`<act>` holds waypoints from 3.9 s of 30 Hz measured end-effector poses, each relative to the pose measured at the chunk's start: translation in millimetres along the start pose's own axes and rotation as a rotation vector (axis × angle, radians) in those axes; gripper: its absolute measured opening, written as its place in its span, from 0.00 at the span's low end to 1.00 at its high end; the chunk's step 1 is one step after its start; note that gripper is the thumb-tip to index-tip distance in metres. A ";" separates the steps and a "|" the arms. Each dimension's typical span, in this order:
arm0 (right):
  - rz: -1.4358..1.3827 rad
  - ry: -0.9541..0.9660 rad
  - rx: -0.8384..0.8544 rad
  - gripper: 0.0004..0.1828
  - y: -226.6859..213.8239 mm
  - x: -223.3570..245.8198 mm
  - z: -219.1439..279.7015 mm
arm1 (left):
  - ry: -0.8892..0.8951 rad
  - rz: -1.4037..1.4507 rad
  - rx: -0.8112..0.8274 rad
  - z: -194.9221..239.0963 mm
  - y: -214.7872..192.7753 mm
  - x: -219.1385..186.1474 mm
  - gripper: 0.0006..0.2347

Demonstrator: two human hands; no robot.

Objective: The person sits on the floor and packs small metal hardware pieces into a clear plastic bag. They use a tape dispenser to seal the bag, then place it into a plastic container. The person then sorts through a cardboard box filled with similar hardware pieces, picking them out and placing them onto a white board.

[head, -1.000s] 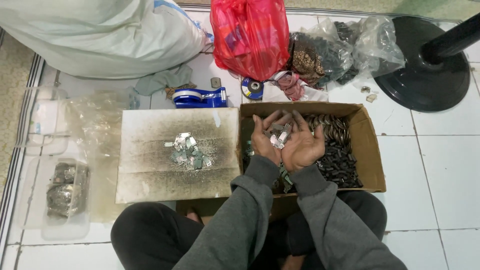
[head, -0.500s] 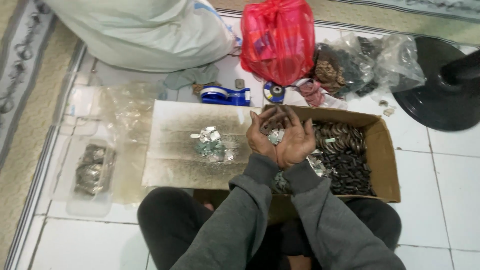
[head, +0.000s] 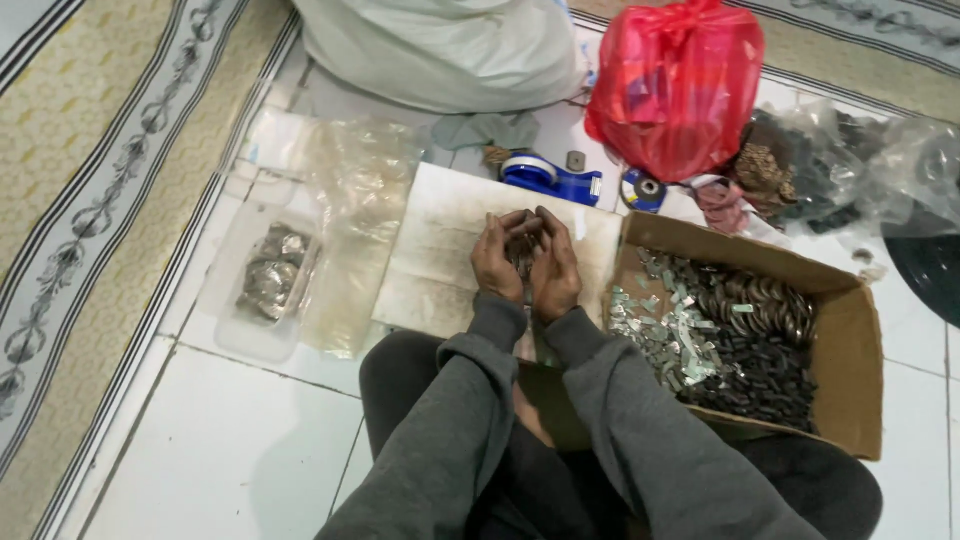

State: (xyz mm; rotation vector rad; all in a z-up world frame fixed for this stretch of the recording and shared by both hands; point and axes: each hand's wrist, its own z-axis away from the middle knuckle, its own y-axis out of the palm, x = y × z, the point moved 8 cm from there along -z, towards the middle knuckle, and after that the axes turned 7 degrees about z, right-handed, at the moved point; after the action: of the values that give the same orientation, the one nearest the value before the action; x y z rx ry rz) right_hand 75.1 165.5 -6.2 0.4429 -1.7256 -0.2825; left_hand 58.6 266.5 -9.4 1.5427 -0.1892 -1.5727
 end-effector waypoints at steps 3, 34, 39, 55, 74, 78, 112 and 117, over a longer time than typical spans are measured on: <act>0.036 -0.015 0.031 0.38 -5.0 1.0 -1.2 | -0.012 -0.082 0.105 -3.7 -0.1 -3.1 0.28; 1.178 -0.237 0.446 0.49 40.3 34.3 10.8 | 0.205 -0.977 0.462 5.5 32.4 -65.3 0.32; 1.026 -0.409 0.171 0.34 -30.5 118.2 -7.7 | 0.440 -0.944 0.634 41.0 86.6 -47.6 0.21; 1.311 0.157 0.366 0.20 -257.7 93.1 26.6 | 0.090 -1.646 1.116 87.9 130.8 213.2 0.17; 1.603 0.392 0.722 0.29 -311.1 -6.2 62.2 | -0.103 -1.958 0.932 59.2 61.4 305.6 0.13; 1.597 0.501 0.679 0.27 -316.2 -7.6 64.7 | 0.061 -2.068 1.010 49.5 59.3 328.2 0.12; -0.159 0.964 -0.066 0.12 -317.6 69.7 63.6 | -1.002 -0.812 0.536 79.2 123.4 208.2 0.36; 0.285 1.006 -0.109 0.22 -361.3 43.6 67.6 | -0.901 -0.993 0.519 52.6 96.7 249.5 0.35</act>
State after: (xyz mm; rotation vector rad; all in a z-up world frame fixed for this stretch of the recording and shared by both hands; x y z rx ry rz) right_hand 51.5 -180.9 -134.2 0.1874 -0.7616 0.0647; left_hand 104.2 19.4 -115.4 1.1958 -0.3781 -3.1658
